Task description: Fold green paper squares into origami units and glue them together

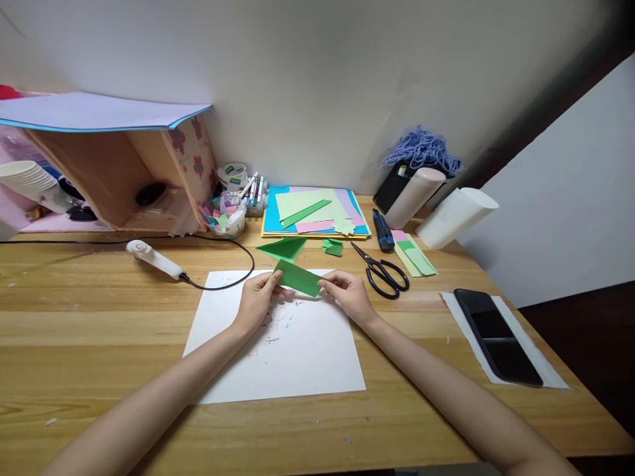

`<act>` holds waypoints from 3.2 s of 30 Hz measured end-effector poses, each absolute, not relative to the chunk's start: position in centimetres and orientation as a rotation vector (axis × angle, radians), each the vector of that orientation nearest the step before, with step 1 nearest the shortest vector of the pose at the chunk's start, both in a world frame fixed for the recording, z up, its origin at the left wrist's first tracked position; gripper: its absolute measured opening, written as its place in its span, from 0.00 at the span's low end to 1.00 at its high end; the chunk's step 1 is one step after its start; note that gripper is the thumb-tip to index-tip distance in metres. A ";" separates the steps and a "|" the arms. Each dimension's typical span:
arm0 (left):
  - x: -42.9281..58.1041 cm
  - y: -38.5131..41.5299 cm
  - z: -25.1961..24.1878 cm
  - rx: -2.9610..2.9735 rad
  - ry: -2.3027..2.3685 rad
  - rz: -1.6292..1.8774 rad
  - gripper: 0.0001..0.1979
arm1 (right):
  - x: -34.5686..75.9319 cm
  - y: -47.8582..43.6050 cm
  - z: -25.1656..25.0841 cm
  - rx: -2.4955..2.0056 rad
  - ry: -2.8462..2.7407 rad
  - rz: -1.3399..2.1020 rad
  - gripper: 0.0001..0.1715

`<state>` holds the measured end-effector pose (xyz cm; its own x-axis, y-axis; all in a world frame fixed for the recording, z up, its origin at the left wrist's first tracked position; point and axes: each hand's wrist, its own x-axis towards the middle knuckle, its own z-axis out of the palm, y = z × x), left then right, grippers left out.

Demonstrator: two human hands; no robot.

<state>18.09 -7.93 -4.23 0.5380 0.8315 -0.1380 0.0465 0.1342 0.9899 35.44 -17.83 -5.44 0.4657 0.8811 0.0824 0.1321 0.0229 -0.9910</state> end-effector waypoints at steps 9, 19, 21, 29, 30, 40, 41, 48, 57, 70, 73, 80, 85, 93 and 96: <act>18.5 -8.1 -3.9 1.296 0.708 0.663 0.31 | 34.4 -18.5 -5.1 -1.375 -1.059 0.555 0.14; 18.2 -7.6 -5.1 1.454 0.645 0.731 0.19 | 34.4 -18.3 -5.2 -1.351 -0.958 0.829 0.20; 18.1 -7.5 -5.0 1.611 0.746 0.771 0.20 | 34.5 -18.2 -5.4 -1.358 -0.908 0.880 0.18; 17.5 -8.9 -3.7 2.556 0.597 0.825 0.16 | 34.5 -18.2 -5.6 -1.376 -0.979 0.930 0.22; 17.5 -9.1 -3.7 2.627 0.508 0.737 0.16 | 34.5 -18.2 -5.7 -1.403 -0.995 0.919 0.18; 17.2 -9.5 -4.4 2.857 0.460 0.533 0.13 | 37.9 -18.1 -4.2 -1.433 -1.540 1.133 0.31; 17.2 -9.5 -4.3 2.859 0.464 0.528 0.14 | 38.3 -18.1 -4.1 -1.428 -1.577 1.126 0.29; 17.2 -9.4 -4.5 2.805 0.453 0.529 0.14 | 38.2 -18.2 -4.4 -1.455 -1.688 0.842 0.12; 17.2 -9.0 -4.7 2.646 0.496 0.594 0.15 | 37.7 -18.3 -4.2 -1.489 -1.734 0.501 0.08; 17.0 -9.3 -4.4 2.553 0.927 0.591 0.13 | 36.2 -17.6 -5.0 -1.756 -1.601 0.345 0.08; 17.1 -9.1 -4.4 2.557 0.999 0.544 0.12 | 35.9 -17.5 -5.2 -1.800 -1.624 0.240 0.08; 17.4 -8.7 -4.8 2.659 1.048 0.460 0.12 | 35.5 -17.5 -5.5 -1.873 -1.713 0.040 0.07; 17.5 -8.7 -5.0 2.721 1.063 0.415 0.12 | 35.2 -17.6 -5.6 -1.908 -1.770 -0.087 0.08; 17.4 -8.6 -4.7 2.735 1.028 0.390 0.10 | 34.9 -17.5 -5.5 -1.978 -1.816 -0.195 0.06; 17.5 -8.4 -4.5 2.755 0.967 0.499 0.08 | 34.8 -17.6 -5.5 -1.997 -1.807 -0.211 0.06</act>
<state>17.47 -8.36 -4.51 0.7322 0.6326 0.2522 0.5724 -0.7723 0.2754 34.80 -17.56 -5.50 0.1360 0.9085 0.3951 0.9751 -0.0523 -0.2154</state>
